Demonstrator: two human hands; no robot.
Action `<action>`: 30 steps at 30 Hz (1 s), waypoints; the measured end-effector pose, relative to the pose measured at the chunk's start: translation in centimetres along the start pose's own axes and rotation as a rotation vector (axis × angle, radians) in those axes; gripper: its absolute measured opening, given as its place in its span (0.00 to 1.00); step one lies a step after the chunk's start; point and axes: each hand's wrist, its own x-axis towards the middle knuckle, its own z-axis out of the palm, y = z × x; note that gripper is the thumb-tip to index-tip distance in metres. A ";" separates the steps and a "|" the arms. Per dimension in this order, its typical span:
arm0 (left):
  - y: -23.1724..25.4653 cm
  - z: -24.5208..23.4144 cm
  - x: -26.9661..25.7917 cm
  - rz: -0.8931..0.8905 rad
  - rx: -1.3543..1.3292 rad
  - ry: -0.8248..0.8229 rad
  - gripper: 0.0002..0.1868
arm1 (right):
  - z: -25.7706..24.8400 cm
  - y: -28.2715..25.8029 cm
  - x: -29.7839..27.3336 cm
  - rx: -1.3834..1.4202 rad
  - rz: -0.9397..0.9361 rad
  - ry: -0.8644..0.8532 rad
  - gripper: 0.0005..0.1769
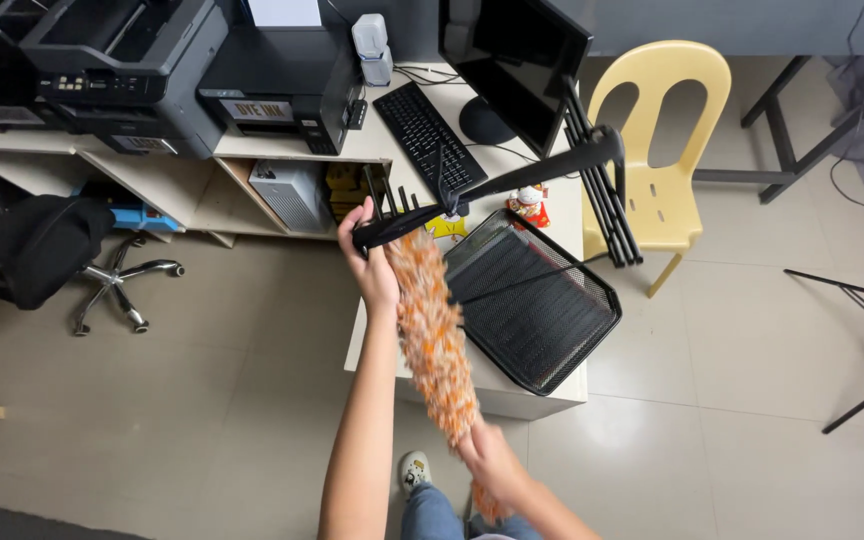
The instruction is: The person uses an orange duster to clean a black metal wire rack and several black mesh trays. They wipe the rack's frame and mesh bottom, then dust the trays individually, flipping them over to clean both sides before placing them back on the desk.
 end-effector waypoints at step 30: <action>1.2 -7.6 -0.3 -0.038 -0.233 0.209 0.06 | -4.4 0.2 3.4 0.207 0.118 0.262 0.19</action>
